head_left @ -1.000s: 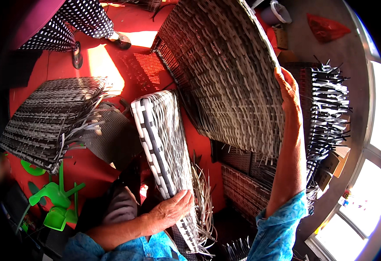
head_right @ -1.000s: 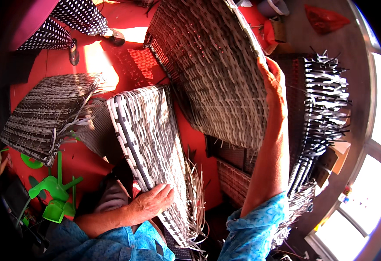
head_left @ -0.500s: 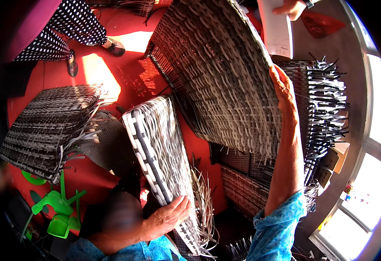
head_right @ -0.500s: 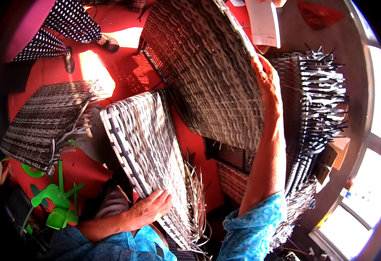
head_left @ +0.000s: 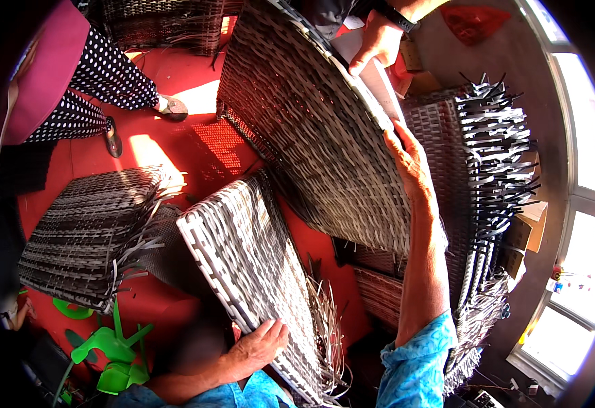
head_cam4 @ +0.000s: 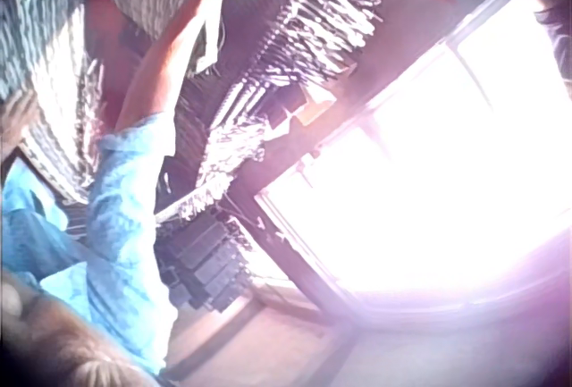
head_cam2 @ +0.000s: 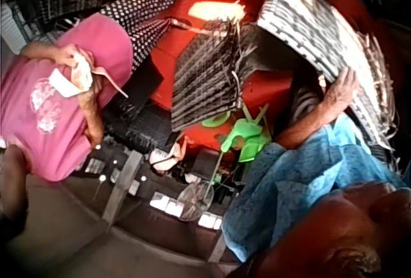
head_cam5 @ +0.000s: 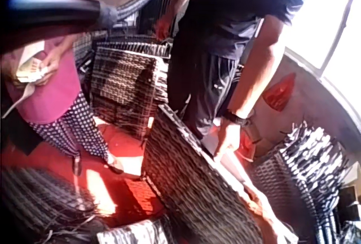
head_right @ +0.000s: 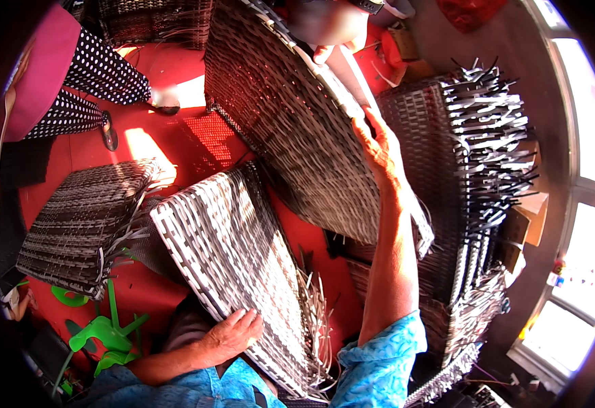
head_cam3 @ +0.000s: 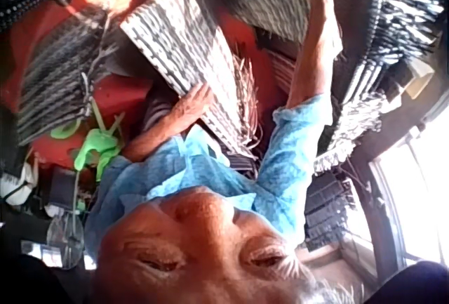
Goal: The person organizes and stacks large woven furniture panels by hand, working with another person to lift, rotate, and place panels into sorted piles on the floor.
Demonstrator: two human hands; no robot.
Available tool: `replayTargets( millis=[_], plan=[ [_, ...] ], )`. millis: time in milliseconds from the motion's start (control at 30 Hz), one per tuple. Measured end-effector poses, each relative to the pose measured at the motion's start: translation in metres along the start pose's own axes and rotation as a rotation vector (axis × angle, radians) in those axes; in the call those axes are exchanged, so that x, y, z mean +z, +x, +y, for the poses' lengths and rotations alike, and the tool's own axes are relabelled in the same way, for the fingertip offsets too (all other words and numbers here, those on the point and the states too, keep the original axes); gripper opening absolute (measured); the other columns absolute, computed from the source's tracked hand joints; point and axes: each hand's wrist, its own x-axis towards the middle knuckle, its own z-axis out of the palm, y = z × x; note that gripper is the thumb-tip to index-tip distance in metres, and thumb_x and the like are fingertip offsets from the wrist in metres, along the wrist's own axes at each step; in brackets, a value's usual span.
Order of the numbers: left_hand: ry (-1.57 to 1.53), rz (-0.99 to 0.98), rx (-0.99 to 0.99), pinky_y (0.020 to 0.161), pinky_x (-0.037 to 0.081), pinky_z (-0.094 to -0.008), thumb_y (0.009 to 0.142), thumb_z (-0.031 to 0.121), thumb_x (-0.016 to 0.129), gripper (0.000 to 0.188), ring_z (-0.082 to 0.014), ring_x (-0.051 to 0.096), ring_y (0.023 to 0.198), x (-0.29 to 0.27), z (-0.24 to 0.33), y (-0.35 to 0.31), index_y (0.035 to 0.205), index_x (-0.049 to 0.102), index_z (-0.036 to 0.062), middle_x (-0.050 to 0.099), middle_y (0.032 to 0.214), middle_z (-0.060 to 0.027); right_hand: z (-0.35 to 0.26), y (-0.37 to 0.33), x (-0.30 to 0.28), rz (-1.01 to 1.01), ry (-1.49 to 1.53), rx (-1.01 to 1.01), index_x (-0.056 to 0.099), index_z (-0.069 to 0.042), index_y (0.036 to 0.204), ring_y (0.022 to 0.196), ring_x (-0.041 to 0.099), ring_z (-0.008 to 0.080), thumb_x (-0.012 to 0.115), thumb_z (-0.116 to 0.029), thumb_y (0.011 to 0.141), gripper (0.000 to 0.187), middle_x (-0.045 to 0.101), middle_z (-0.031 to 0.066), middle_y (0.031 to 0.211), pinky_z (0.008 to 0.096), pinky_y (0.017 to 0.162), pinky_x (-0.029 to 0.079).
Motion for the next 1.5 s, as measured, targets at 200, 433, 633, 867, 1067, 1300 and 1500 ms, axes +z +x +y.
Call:
replayTargets(
  millis=[200,433,633,867,1067,1300,1500],
  plan=[
    [-0.050,-0.007,-0.017,0.104,0.019,-0.0416,0.082,0.027,0.042,0.030,-0.0235,0.037,0.118,-0.004,-0.005,-0.006,0.107,0.053,0.0148,0.047,0.117,-0.0028,-0.005,0.000,0.000,0.030,-0.013,0.019,0.049,0.001,0.121,0.102,0.050,0.0145,0.062,-0.031,0.083,0.051,0.056,0.0099,0.111,0.0251,0.089,0.038],
    [-0.055,-0.005,0.006,0.103,0.021,-0.0417,0.081,0.027,0.042,0.031,-0.0239,0.039,0.116,0.001,-0.010,-0.016,0.105,0.055,0.0130,0.049,0.115,-0.0041,-0.011,-0.002,0.011,0.069,-0.184,0.027,0.052,-0.004,0.120,0.103,0.053,0.0173,0.059,-0.039,0.083,0.051,0.059,0.0118,0.110,0.0274,0.090,0.038],
    [-0.049,0.025,0.011,0.102,0.022,-0.0411,0.081,0.028,0.042,0.032,-0.0232,0.040,0.115,0.001,-0.012,-0.016,0.105,0.055,0.0119,0.049,0.114,-0.0044,-0.018,-0.016,0.028,0.113,-0.247,0.026,0.052,-0.002,0.120,0.099,0.050,0.0128,0.060,-0.034,0.085,0.048,0.057,0.0069,0.107,0.0251,0.090,0.037],
    [-0.050,0.007,0.030,0.100,0.025,-0.0395,0.081,0.027,0.044,0.029,-0.0238,0.040,0.113,-0.009,-0.010,-0.007,0.103,0.056,0.0126,0.049,0.112,-0.0041,-0.015,-0.030,0.025,0.207,-0.375,-0.077,0.056,-0.008,0.115,0.091,0.059,0.0275,0.061,-0.034,0.081,0.043,0.062,0.0151,0.099,0.0358,0.081,0.045],
    [-0.098,-0.009,0.020,0.098,0.028,-0.0397,0.081,0.026,0.046,0.027,-0.0248,0.041,0.112,-0.022,-0.010,-0.001,0.101,0.057,0.0126,0.050,0.112,-0.0052,-0.033,-0.040,0.023,0.200,-0.433,-0.121,0.054,-0.008,0.118,0.089,0.059,0.0232,0.061,-0.032,0.082,0.044,0.061,0.0165,0.099,0.0328,0.080,0.045],
    [-0.137,-0.015,0.017,0.098,0.029,-0.0406,0.080,0.026,0.046,0.027,-0.0257,0.042,0.111,-0.029,-0.005,0.000,0.102,0.055,0.0119,0.051,0.112,-0.0059,-0.058,-0.051,0.024,0.239,-0.488,-0.115,0.057,-0.007,0.112,0.081,0.061,0.0275,0.061,-0.030,0.081,0.039,0.063,0.0170,0.090,0.0358,0.075,0.048],
    [-0.162,-0.083,0.027,0.098,0.029,-0.0411,0.081,0.025,0.046,0.027,-0.0263,0.041,0.112,-0.040,-0.001,0.000,0.104,0.052,0.0126,0.050,0.114,-0.0056,-0.056,-0.064,0.031,0.315,-0.504,-0.245,0.057,-0.006,0.111,0.074,0.060,0.0262,0.066,-0.027,0.077,0.042,0.063,0.0140,0.085,0.0370,0.069,0.047]
  ],
)
